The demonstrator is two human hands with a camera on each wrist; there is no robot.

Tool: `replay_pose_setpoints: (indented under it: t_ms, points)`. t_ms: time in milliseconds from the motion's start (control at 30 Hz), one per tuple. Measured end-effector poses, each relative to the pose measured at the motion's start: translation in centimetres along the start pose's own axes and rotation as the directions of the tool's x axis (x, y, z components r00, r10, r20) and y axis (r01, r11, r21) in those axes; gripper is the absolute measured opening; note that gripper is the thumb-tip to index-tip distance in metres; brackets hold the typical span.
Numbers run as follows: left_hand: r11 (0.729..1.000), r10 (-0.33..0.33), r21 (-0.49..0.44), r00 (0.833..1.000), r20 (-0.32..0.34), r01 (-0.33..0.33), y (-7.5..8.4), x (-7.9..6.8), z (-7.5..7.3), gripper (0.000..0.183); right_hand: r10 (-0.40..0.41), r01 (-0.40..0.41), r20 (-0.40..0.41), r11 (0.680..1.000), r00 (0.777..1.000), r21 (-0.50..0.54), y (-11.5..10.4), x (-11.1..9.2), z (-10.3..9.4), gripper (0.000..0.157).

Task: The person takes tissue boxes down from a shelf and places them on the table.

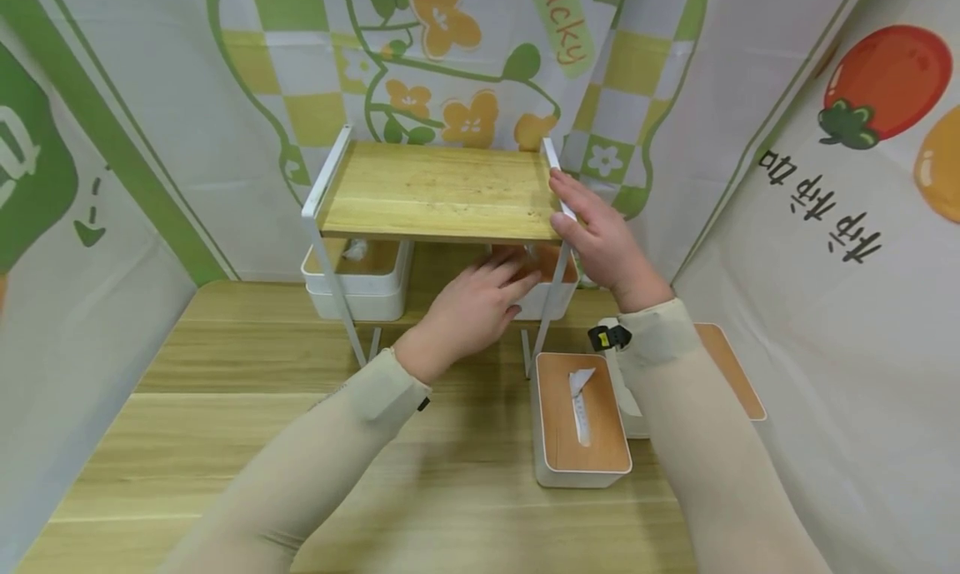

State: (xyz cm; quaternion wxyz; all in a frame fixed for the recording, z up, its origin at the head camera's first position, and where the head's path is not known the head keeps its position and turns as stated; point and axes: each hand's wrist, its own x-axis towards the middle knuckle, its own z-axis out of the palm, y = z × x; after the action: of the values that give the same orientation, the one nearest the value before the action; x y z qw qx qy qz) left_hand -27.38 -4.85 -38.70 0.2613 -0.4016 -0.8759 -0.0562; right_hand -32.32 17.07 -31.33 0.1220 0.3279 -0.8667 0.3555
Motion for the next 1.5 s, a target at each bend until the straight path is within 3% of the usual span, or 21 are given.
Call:
replay_pose_setpoints:
  t_ms: [133,367,633,900,1133,1333,1500]
  points:
    - [0.999,-0.033,-0.003,0.998,0.046,0.033,-0.1,0.3,0.3,0.055,0.003,-0.003,0.007,1.0,1.0,-0.002,0.1,0.0,0.2,0.067]
    - [0.996,-0.091,-0.015,0.995,0.05,0.092,-0.1,-0.3,-0.2,0.066,-0.002,0.002,0.006,1.0,1.0,0.008,-0.2,0.1,0.3,0.062]
    - [0.987,-0.145,-0.058,0.989,0.04,0.147,-0.8,-1.6,-0.9,0.06,-0.013,0.013,-0.003,1.0,1.0,0.02,0.1,0.1,0.3,0.065]
    - [0.989,-0.146,-0.013,0.989,0.003,0.146,-0.9,-2.4,-2.2,0.04,-0.015,0.015,0.001,1.0,1.0,0.023,0.2,0.0,0.3,0.065]
    - [0.986,-0.168,0.032,0.981,0.102,0.165,-0.8,-1.8,-2.1,0.041,-0.016,0.016,-0.009,1.0,1.0,0.021,0.2,0.0,0.2,0.065]
    - [0.983,-0.186,0.021,0.976,0.112,0.185,-0.7,-1.9,-2.5,0.035,-0.019,0.019,-0.002,1.0,1.0,0.004,0.0,0.1,0.2,0.064]
    - [0.989,-0.148,0.004,0.985,0.09,0.148,-0.4,-2.3,-3.2,0.032,-0.026,0.026,-0.008,1.0,1.0,0.0,0.1,0.0,0.1,0.066]
